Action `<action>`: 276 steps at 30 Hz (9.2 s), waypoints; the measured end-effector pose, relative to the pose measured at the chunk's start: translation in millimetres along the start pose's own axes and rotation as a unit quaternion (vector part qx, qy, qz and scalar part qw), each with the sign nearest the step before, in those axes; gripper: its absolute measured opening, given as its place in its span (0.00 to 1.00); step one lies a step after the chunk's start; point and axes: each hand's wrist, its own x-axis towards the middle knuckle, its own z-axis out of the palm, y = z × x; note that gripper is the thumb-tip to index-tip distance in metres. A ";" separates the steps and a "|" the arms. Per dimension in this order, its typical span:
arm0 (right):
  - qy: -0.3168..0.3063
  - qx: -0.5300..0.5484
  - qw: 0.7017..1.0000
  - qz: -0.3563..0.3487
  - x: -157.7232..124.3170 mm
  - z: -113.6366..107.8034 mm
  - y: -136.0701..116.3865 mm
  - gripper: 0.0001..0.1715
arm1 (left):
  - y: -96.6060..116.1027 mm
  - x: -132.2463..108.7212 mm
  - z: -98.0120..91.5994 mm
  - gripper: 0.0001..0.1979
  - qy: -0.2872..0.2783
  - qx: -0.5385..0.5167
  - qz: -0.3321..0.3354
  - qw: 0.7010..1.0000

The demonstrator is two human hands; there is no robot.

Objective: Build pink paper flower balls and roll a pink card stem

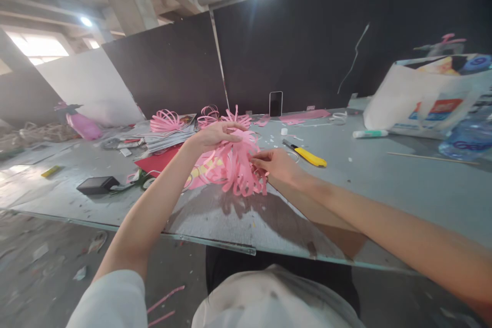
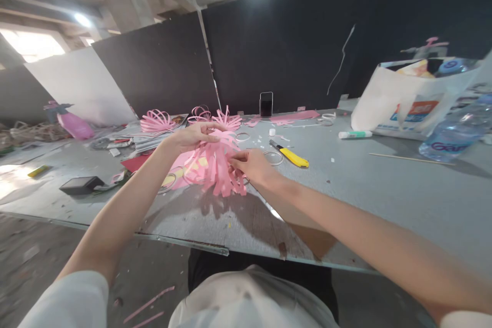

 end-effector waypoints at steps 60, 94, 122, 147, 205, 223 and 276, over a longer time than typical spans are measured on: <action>0.157 0.004 0.987 -0.041 -6.7 10.4 -40.2 0.12 | 26.4 -18.8 23.3 0.25 0.029 0.084 0.071 0.993; 0.131 -0.031 0.990 -0.044 -4.4 0.3 -38.2 0.12 | 27.5 -22.3 18.3 0.21 0.040 0.135 0.063 0.988; 0.149 -0.006 0.988 -0.043 -4.7 -0.2 -36.4 0.12 | 30.2 -23.6 22.0 0.21 0.043 0.103 0.045 0.993; 0.112 0.001 0.992 -0.056 -7.3 -5.0 -35.5 0.13 | 37.6 -26.1 28.3 0.20 0.035 0.130 0.069 0.988; 0.149 -0.242 0.922 -0.264 -33.7 -21.7 -54.0 0.16 | 60.2 -52.4 57.1 0.21 0.080 0.062 0.041 0.994; 0.154 -0.284 0.891 -0.318 -51.4 -15.3 -55.1 0.21 | 69.2 -54.3 64.0 0.11 0.100 0.102 0.057 0.988; -0.048 -0.101 0.981 -0.156 -14.7 -33.3 -68.0 0.21 | 71.1 -64.5 66.1 0.26 -0.001 0.311 0.210 0.927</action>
